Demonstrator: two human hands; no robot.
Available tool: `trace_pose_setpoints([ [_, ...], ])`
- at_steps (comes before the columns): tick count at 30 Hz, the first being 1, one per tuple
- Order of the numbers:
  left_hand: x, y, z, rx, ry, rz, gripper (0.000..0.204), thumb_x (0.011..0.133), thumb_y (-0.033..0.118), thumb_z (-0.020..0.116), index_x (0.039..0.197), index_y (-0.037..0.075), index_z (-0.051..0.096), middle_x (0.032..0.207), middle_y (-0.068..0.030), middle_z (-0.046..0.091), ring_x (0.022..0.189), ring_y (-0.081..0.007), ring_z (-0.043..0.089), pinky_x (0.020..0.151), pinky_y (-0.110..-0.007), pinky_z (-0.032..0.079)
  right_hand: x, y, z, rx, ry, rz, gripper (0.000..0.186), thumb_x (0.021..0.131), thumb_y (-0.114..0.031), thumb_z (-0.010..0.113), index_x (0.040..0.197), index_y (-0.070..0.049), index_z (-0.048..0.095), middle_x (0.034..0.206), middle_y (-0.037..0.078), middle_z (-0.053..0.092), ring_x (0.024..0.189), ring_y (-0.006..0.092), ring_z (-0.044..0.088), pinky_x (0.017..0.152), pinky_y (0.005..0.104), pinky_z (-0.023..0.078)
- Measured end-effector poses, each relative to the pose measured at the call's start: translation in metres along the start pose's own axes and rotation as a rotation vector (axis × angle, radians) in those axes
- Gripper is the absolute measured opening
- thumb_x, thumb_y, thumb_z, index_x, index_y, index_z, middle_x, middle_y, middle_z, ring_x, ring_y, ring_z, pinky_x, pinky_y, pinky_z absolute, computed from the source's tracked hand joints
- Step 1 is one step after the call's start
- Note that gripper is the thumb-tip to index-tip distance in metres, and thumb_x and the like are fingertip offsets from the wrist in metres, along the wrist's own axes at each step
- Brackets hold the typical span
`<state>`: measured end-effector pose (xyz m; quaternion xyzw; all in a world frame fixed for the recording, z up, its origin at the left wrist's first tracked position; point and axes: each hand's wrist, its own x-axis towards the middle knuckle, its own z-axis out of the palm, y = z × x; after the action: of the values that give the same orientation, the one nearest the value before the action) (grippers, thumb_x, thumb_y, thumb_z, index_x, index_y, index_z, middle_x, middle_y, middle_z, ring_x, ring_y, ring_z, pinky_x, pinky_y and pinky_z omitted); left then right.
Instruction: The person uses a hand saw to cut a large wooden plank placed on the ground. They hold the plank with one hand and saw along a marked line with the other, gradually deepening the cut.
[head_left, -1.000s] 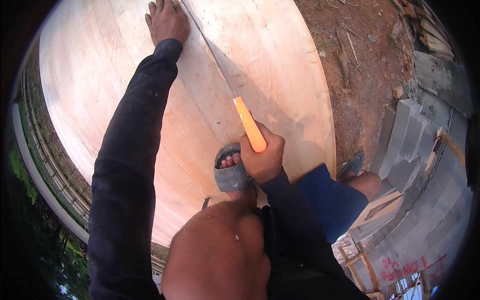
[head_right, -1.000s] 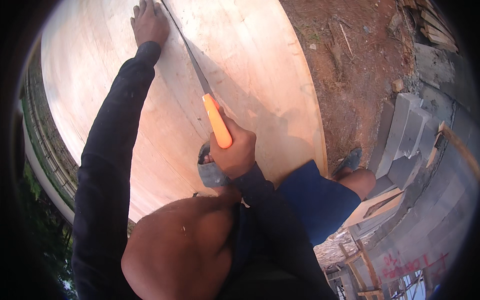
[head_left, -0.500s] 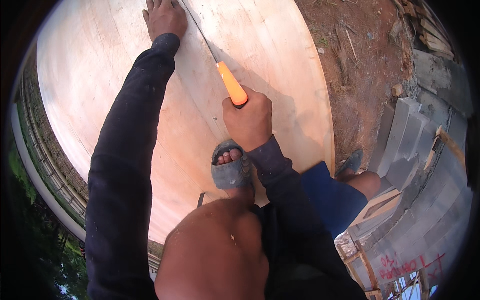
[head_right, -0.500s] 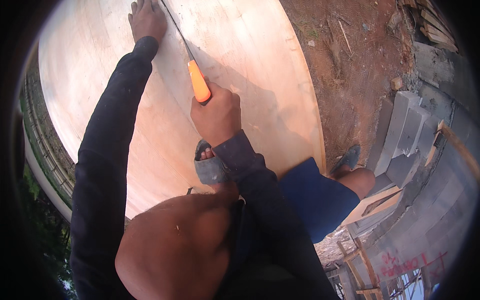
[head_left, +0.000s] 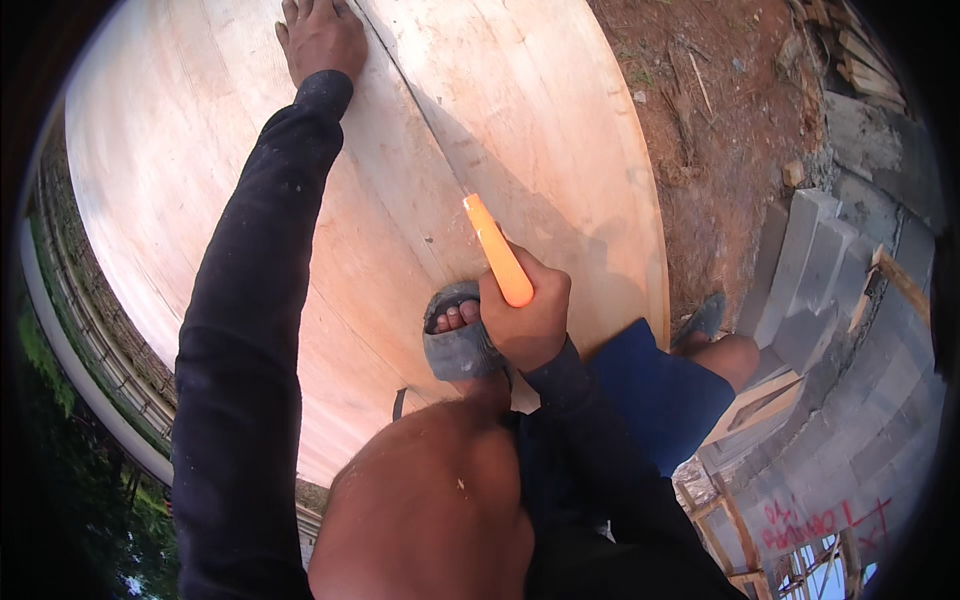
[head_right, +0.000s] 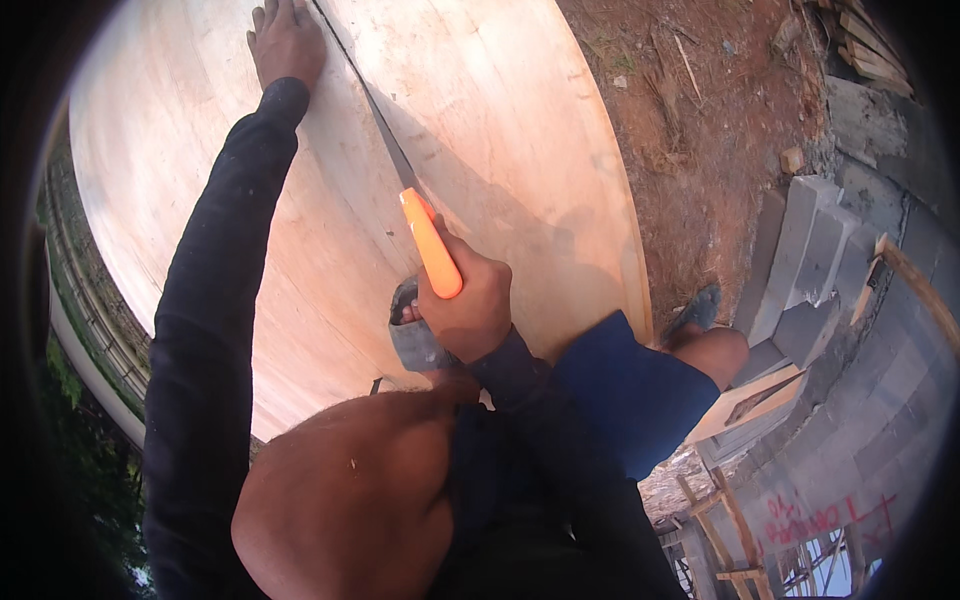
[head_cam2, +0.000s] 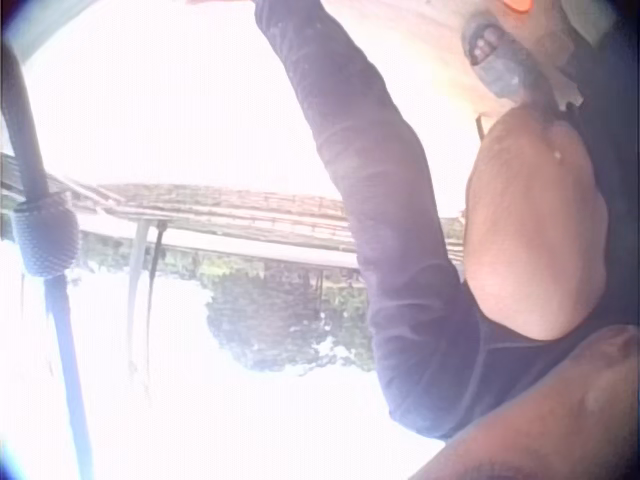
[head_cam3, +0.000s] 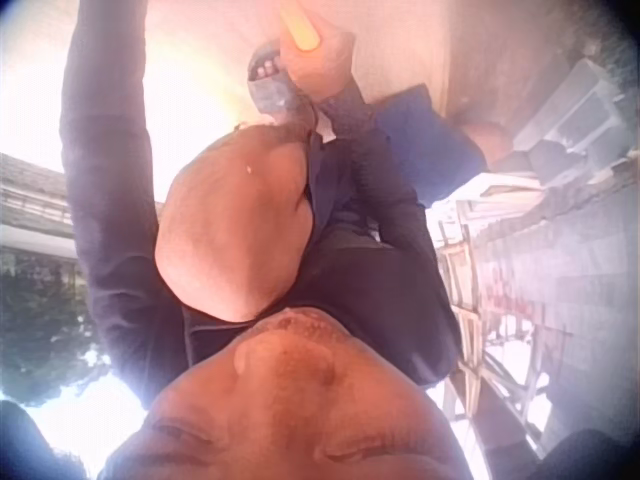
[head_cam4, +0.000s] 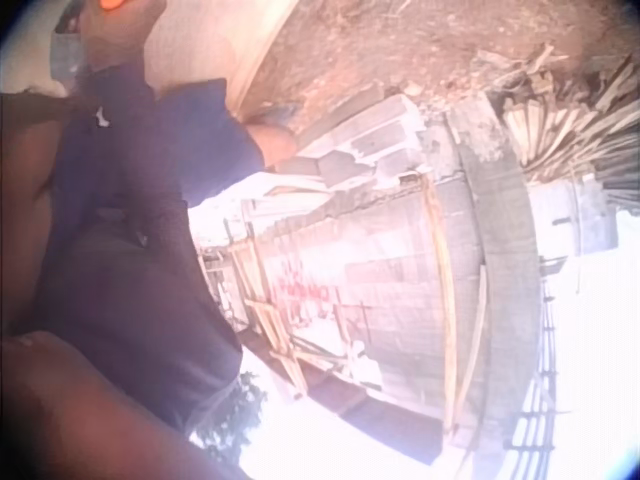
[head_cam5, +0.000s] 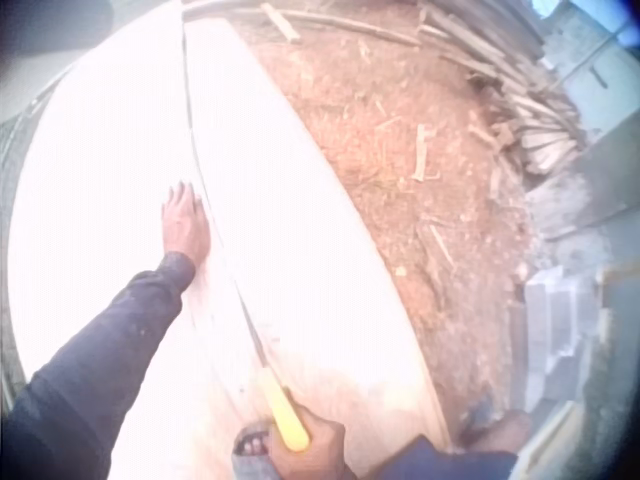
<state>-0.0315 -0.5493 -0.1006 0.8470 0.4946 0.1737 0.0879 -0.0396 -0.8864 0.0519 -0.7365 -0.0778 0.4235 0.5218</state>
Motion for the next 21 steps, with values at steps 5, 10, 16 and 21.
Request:
trace_pose_setpoints([
  [5,0.005,-0.007,0.006,-0.034,0.041,0.045,0.048,0.107,0.022,0.036,0.143,-0.008,0.045,0.152,-0.0271,0.041,0.146,-0.0408,0.032,0.122,-0.049,0.022,0.006,0.005,0.005,-0.099,0.004,-0.026,0.029,0.087,-0.001,0.061,0.114,0.006,0.068,0.068,0.008,0.062,0.061,0.0105,0.058,0.060,0.0285,0.051],
  [10,0.006,-0.012,0.005,-0.046,0.062,0.037,0.047,0.107,0.022,0.038,0.142,-0.008,0.046,0.151,-0.0276,0.043,0.145,-0.0414,0.034,0.121,-0.049,0.024,-0.153,0.021,-0.087,-0.502,0.030,-0.264,0.031,0.081,0.004,0.065,0.112,0.008,0.069,0.075,0.015,0.068,0.060,0.0221,0.069,0.059,0.0290,0.053],
  [16,-0.003,-0.009,0.010,-0.003,0.073,0.049,0.046,0.106,0.020,0.039,0.141,-0.008,0.047,0.149,-0.0278,0.045,0.142,-0.0421,0.037,0.120,-0.050,0.026,-0.066,0.024,-0.038,-0.295,0.089,-0.207,0.019,0.083,0.003,0.064,0.101,0.007,0.069,0.067,0.012,0.063,0.055,0.0126,0.060,0.056,0.0280,0.050],
  [21,0.004,-0.010,0.012,-0.006,0.076,0.095,0.045,0.105,0.020,0.041,0.141,-0.008,0.048,0.148,-0.0280,0.046,0.141,-0.0427,0.038,0.119,-0.050,0.027,0.010,0.014,0.005,-0.210,-0.001,-0.069,0.032,0.084,0.001,0.064,0.115,0.006,0.068,0.069,0.011,0.064,0.061,0.0095,0.059,0.057,0.0281,0.050],
])
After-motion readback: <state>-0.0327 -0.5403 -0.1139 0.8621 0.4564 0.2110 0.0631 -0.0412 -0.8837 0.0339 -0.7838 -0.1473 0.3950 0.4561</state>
